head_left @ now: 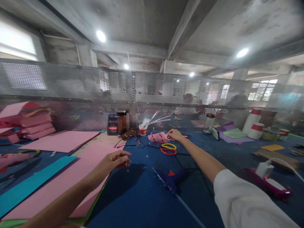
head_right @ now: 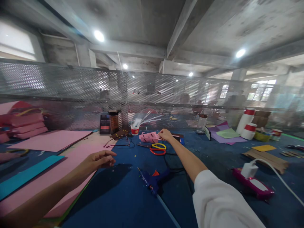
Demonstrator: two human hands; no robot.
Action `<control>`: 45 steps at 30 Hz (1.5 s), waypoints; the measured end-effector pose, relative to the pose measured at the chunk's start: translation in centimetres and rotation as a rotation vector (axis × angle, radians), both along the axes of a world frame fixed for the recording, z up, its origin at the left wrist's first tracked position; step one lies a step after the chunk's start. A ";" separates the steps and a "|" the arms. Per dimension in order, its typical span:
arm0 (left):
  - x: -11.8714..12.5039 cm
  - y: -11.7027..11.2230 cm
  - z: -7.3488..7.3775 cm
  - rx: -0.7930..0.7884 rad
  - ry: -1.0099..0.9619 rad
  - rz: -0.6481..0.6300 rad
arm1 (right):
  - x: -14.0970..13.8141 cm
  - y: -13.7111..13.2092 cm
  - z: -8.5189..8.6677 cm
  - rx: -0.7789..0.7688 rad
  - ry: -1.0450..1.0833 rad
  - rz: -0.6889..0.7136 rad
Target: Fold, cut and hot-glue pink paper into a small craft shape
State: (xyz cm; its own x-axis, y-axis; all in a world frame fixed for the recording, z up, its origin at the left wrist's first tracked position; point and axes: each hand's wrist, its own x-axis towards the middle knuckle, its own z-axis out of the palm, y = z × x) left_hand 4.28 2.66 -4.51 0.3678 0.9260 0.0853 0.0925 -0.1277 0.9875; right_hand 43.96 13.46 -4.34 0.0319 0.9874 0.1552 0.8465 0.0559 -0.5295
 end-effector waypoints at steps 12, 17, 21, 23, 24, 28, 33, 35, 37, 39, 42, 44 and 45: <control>0.2 -0.2 -0.2 -0.006 0.011 0.014 | -1.9 -3.5 1.2 0.202 -0.086 0.306; 0.0 0.1 -0.3 -0.011 0.016 0.011 | -2.9 -5.1 0.5 0.205 -0.126 0.312; -0.4 0.5 -0.4 -0.021 0.030 -0.047 | -2.6 -5.8 -0.1 0.210 -0.170 0.297; -0.6 0.7 -0.3 -0.022 0.045 -0.073 | -2.4 -5.9 -0.4 0.212 -0.184 0.289; -0.7 0.7 -0.2 -0.021 0.050 -0.076 | -2.3 -5.9 -0.5 0.213 -0.184 0.280; -0.9 0.9 -0.3 -0.012 0.051 -0.071 | -2.3 -5.7 -0.7 0.226 -0.143 0.253; -0.9 0.9 -0.4 -0.019 0.039 -0.080 | -1.7 -5.1 0.3 0.222 -0.017 0.268; -0.9 0.8 -0.3 -0.015 0.030 -0.085 | -1.1 -4.9 0.9 0.207 0.056 0.275; -0.8 0.8 -0.3 -0.017 0.025 -0.083 | -0.3 -4.7 1.6 0.185 0.142 0.270; -0.8 0.7 -0.3 -0.026 0.019 -0.083 | 0.4 -4.3 2.2 0.163 0.236 0.251; -0.7 0.7 -0.2 -0.044 0.005 -0.082 | 1.2 -3.5 2.8 0.134 0.379 0.199; -0.7 0.6 -0.2 -0.048 -0.006 -0.075 | 1.5 -2.8 2.9 0.116 0.469 0.149; -0.6 0.6 -0.2 -0.047 -0.010 -0.073 | 1.6 -2.4 2.9 0.108 0.510 0.121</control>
State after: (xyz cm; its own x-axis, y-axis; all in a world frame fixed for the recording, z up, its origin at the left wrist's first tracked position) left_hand 3.65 3.22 -4.69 0.4335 0.9000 0.0461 0.0749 -0.0869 0.9934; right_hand 45.55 11.10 -1.42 0.0165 0.9680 0.2504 0.4671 0.2140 -0.8579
